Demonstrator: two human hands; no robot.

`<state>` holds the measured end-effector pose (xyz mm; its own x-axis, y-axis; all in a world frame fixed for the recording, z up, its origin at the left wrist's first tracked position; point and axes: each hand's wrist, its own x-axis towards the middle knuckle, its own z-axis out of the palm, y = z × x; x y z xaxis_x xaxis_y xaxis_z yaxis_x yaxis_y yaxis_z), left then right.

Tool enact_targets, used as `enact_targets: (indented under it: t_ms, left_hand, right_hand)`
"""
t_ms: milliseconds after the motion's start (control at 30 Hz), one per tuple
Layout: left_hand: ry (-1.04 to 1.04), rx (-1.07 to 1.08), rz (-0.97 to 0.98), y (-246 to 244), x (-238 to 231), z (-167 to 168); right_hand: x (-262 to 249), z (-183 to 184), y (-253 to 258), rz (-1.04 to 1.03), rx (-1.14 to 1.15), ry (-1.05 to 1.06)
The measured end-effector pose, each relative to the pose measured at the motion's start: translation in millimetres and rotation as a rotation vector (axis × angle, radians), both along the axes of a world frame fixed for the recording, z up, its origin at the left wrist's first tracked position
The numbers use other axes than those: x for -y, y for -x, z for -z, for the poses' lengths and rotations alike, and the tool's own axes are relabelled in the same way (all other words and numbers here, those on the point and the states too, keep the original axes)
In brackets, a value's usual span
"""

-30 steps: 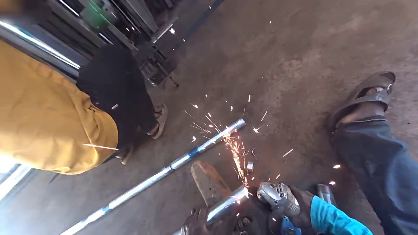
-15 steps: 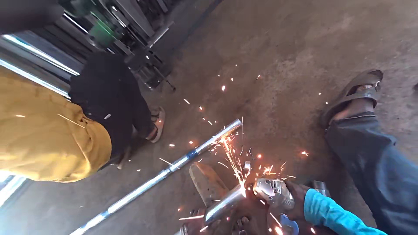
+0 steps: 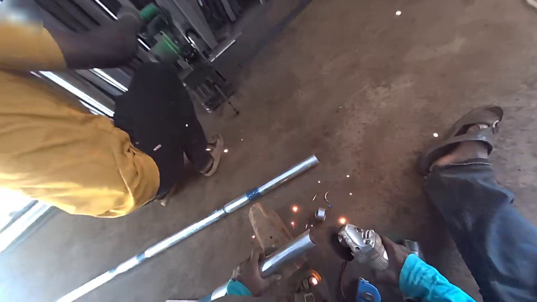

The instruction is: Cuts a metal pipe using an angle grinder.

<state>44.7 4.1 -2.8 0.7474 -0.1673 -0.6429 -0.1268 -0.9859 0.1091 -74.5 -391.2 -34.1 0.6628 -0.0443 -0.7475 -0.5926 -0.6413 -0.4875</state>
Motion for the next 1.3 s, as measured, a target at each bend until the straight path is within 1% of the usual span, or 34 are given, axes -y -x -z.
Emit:
enact_targets:
  t_ms: [67,133,200,300,367,433,467,500,533,600,667,700,767,800,833,867,900,933,967,1000,1033,1067,1100,1133,1167,1200,1233,1267,1300]
  left_hand:
    - [0.020,-0.064,0.007,-8.8,0.1,-1.8]
    - [0.097,-0.103,0.013,-12.1,-3.5,-2.6]
    - [0.176,-0.139,0.037,-11.3,-11.2,-1.2]
    - [0.199,-0.188,0.048,-5.2,-16.1,-3.6]
    - [0.101,-0.137,0.043,7.4,-9.9,-11.1]
    - [0.007,-0.024,0.044,22.4,-4.3,-9.9]
    - [0.014,0.087,0.042,32.9,-6.1,-1.9]
    - [0.066,0.237,0.048,43.9,-9.3,8.7]
    - [0.143,0.400,0.072,53.2,-13.9,21.6]
    - [0.187,0.635,0.132,61.7,-20.8,40.6]
    - [0.181,0.635,0.171,61.3,-19.6,33.5]
    - [0.180,0.580,0.176,61.1,-17.9,25.8]
    - [0.165,0.364,0.145,57.3,-12.4,3.7]
    - [0.154,0.306,0.138,55.1,-10.6,-2.2]
    - [0.156,0.301,0.141,54.5,-10.1,-4.8]
    - [0.167,0.359,0.160,55.7,-11.9,-1.6]
    - [0.173,0.472,0.194,58.1,-16.6,9.9]
    - [0.173,0.650,0.240,59.8,-22.8,29.2]
    - [0.181,0.744,0.252,60.3,-25.4,40.5]
    - [0.185,0.746,0.250,61.5,-25.6,42.3]
    - [0.185,0.704,0.245,62.7,-25.4,39.8]
    - [0.178,0.598,0.230,61.1,-23.0,30.0]
    - [0.157,0.423,0.199,56.6,-19.0,14.0]
    - [0.133,0.333,0.184,53.0,-16.1,4.4]
    - [0.118,0.324,0.181,52.2,-13.9,-0.1]
    - [0.120,0.394,0.190,54.3,-14.1,3.1]
    - [0.143,0.546,0.215,57.6,-18.9,18.0]
    - [0.154,0.632,0.226,59.1,-22.0,28.4]
    - [0.162,0.661,0.236,59.5,-24.2,33.8]
  right_hand:
    - [1.5,2.7,4.7,0.009,0.049,-0.036]
    - [4.6,4.3,8.5,0.015,0.104,-0.096]
    - [7.1,4.7,10.5,-0.007,0.102,-0.142]
    - [8.6,3.4,14.0,-0.063,0.105,-0.165]
    - [6.5,-0.8,15.5,-0.091,0.105,-0.172]
    - [2.8,-5.7,14.2,-0.120,0.098,-0.165]
    - [0.8,-7.8,12.9,-0.140,0.085,-0.150]
    - [-1.4,-9.8,12.0,-0.157,0.076,-0.136]
    - [-3.5,-11.1,11.2,-0.172,0.072,-0.126]
    - [-7.7,-15.8,6.6,-0.193,0.076,-0.120]
    - [-11.7,-22.6,-0.7,-0.209,0.082,-0.113]
    - [-13.2,-24.0,-1.9,-0.216,0.083,-0.108]
    - [-11.7,-26.3,-1.1,-0.228,0.080,-0.116]
    - [-9.1,-25.3,0.0,-0.232,0.080,-0.117]
    - [-6.9,-24.2,1.2,-0.234,0.071,-0.123]
    - [-5.8,-23.3,1.5,-0.236,0.054,-0.127]
    - [-6.0,-23.1,0.6,-0.240,0.042,-0.126]
    - [-7.9,-22.3,-1.2,-0.232,0.045,-0.127]
    - [-11.0,-19.9,-3.1,-0.219,0.065,-0.128]
    - [-14.6,-16.5,-4.4,-0.203,0.088,-0.132]
    - [-17.4,-13.1,-5.1,-0.188,0.109,-0.141]
    - [-18.5,-13.0,-7.4,-0.182,0.116,-0.163]
    - [-18.1,-15.8,-10.6,-0.187,0.105,-0.187]
    - [-17.1,-20.8,-12.8,-0.198,0.081,-0.195]
    - [-14.7,-23.5,-12.7,-0.213,0.059,-0.192]
    - [-11.5,-20.8,-9.6,-0.206,0.062,-0.198]
    - [-8.7,-15.7,-6.6,-0.208,0.083,-0.197]
    - [-8.1,-15.6,-6.9,-0.199,0.080,-0.213]
    - [-9.3,-15.7,-9.2,-0.198,0.074,-0.217]
